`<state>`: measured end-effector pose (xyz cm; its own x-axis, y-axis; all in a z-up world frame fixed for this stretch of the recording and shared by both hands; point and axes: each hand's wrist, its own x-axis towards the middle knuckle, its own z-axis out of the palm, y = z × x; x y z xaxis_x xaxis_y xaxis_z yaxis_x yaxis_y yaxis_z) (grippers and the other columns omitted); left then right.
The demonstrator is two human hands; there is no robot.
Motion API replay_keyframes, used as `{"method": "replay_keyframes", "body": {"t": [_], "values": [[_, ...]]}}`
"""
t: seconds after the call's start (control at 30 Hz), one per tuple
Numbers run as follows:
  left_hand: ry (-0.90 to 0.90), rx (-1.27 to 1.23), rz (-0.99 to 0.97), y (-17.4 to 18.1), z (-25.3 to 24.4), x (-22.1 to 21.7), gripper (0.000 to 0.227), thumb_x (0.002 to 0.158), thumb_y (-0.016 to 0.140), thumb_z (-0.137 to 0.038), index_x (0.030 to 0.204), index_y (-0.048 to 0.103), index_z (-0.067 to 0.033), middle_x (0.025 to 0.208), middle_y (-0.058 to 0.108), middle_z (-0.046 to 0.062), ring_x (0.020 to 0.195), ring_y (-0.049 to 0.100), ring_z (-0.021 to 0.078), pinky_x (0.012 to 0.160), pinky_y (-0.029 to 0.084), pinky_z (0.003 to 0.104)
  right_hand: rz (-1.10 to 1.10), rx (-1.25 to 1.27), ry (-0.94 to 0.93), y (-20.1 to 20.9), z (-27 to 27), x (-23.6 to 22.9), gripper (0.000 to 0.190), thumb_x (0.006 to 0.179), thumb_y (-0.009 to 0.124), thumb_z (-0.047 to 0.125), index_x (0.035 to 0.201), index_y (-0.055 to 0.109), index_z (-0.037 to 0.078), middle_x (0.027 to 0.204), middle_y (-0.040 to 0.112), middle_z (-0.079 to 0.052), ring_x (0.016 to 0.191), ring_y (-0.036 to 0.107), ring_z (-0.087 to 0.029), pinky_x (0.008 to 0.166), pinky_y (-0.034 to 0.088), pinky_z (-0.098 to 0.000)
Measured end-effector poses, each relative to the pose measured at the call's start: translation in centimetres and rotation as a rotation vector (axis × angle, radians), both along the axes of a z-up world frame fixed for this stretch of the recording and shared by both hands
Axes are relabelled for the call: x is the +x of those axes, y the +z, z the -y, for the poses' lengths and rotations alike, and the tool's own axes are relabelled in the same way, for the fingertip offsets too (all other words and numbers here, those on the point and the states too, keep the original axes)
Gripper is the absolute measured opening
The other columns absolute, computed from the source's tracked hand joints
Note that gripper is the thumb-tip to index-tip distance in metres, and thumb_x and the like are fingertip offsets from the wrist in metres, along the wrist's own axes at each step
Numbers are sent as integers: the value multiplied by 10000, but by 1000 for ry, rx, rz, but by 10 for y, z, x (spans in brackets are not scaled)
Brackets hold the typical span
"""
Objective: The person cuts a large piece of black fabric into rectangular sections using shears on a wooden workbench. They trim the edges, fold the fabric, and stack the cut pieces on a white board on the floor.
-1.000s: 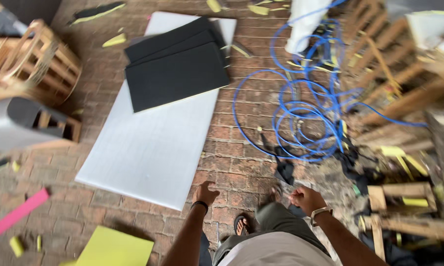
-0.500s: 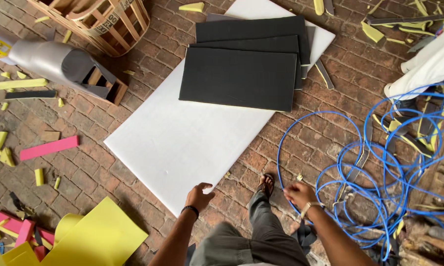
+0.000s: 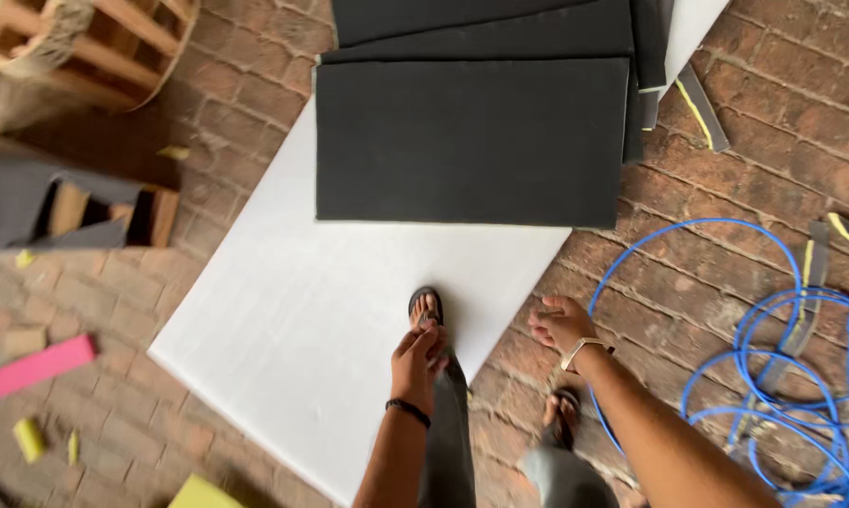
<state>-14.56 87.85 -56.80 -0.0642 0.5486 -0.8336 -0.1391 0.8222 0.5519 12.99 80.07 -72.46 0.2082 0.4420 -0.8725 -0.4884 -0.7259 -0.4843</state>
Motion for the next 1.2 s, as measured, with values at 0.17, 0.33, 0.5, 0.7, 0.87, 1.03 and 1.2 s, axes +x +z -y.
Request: {"method": "replay_keyframes", "body": {"t": [0.17, 0.33, 0.5, 0.7, 0.87, 1.03, 1.2], "values": [[-91, -256, -16, -78, -112, 14, 210, 958, 670, -268, 1052, 715, -86, 941, 727, 18, 823, 637, 127, 687, 487, 267, 98, -165, 13, -89, -123, -45, 583, 861, 762, 106, 1388, 520, 44, 1129, 746, -164, 987, 736, -259, 803, 604, -388], [-22, -306, 73, -152, -166, -7, 245, 955, 621, -198, 1154, 682, -70, 995, 718, 55, 892, 652, 158, 742, 496, 293, -47, -159, -150, -176, -169, -83, 719, 842, 753, 163, 1479, 445, 32, 1344, 655, -168, 1233, 648, -282, 983, 568, -427], [-10, -373, 30, -205, -194, -44, 298, 962, 617, -173, 1242, 638, -73, 1117, 724, 88, 989, 680, 192, 824, 554, 340, -19, -219, -289, -253, -229, -91, 852, 825, 755, 168, 1535, 299, 50, 1493, 514, -107, 1391, 549, -259, 1100, 513, -437], [-46, -484, -79, -216, -188, -84, 312, 944, 605, -157, 1248, 658, -114, 1099, 733, 76, 971, 681, 185, 788, 540, 318, -136, -262, -614, -284, -257, -107, 883, 755, 824, 370, 1529, 528, 64, 1560, 519, -80, 1410, 502, -191, 1112, 446, -379], [-47, -428, -66, -208, -181, -84, 315, 951, 634, -169, 1252, 665, -81, 1066, 749, 82, 931, 684, 179, 779, 552, 321, -347, -103, -861, -258, -265, -86, 872, 803, 803, 401, 1501, 401, 68, 1485, 501, -88, 1346, 518, -216, 1063, 445, -426], [-236, -353, -116, -177, -167, -56, 370, 927, 664, -223, 1275, 681, -97, 1073, 773, 45, 948, 697, 141, 808, 539, 307, -334, 24, -568, -177, -285, -78, 716, 920, 737, 432, 1432, 486, -3, 1192, 619, -127, 1081, 574, -238, 1026, 512, -470], [-197, -226, -9, -106, -159, -7, 528, 922, 681, -363, 1354, 653, -62, 1160, 741, 65, 1012, 674, 152, 869, 509, 343, -346, 135, -556, -38, -275, -84, 664, 913, 659, 360, 1368, 445, -74, 1134, 716, -173, 1032, 739, -258, 982, 576, -422]]}}
